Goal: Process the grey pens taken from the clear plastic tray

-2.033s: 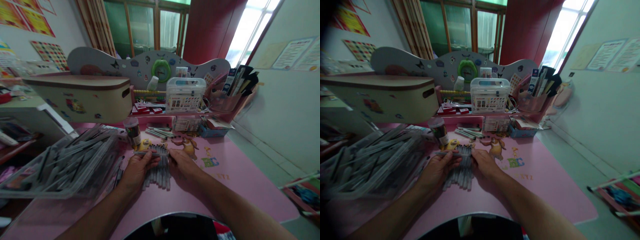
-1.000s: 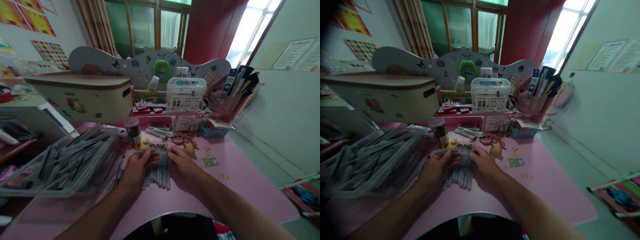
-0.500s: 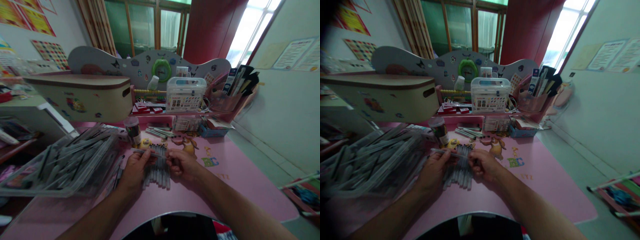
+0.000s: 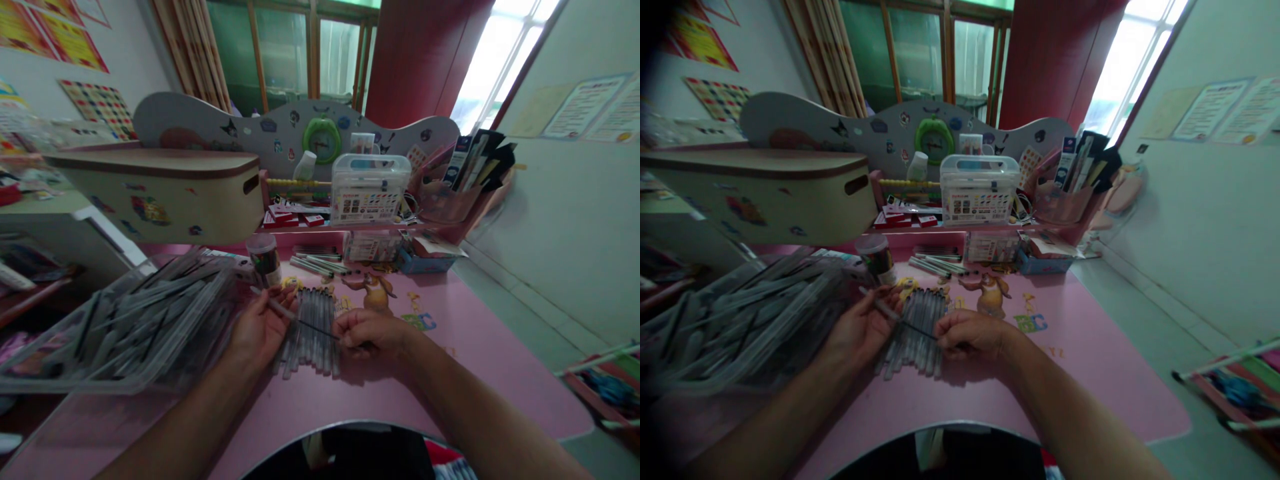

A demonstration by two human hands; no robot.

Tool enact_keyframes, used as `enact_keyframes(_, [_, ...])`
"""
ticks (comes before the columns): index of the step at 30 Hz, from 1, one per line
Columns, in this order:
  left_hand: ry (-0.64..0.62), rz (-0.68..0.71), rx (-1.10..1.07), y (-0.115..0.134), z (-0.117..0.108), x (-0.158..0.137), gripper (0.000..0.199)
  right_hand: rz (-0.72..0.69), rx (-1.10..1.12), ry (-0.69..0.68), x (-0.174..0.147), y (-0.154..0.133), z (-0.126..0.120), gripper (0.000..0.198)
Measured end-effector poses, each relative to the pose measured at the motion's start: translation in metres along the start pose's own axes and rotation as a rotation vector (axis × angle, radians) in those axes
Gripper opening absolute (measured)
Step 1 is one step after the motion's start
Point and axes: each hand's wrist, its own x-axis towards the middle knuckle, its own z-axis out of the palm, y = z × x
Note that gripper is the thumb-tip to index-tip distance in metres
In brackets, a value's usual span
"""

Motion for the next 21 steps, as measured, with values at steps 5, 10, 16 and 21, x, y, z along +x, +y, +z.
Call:
enact_keyframes(5, [-0.019, -0.07, -0.024, 0.001, -0.001, -0.003, 0.021, -0.094, 0.048, 0.124, 0.002, 0.0, -0.002, 0.012])
enact_keyframes(10, [-0.311, -0.142, 0.214, -0.021, 0.0, -0.024, 0.026, -0.198, 0.0, 0.237, 0.015, 0.01, 0.003, 0.023])
enact_keyframes(16, [-0.281, -0.166, 0.303, -0.035, 0.002, -0.034, 0.013, -0.244, -0.06, 0.127, 0.02, 0.017, 0.013, 0.032])
enact_keyframes(21, [-0.205, -0.274, 0.17, -0.018, 0.006, -0.034, 0.026, -0.308, -0.125, 0.3, 0.015, 0.006, 0.018, 0.019])
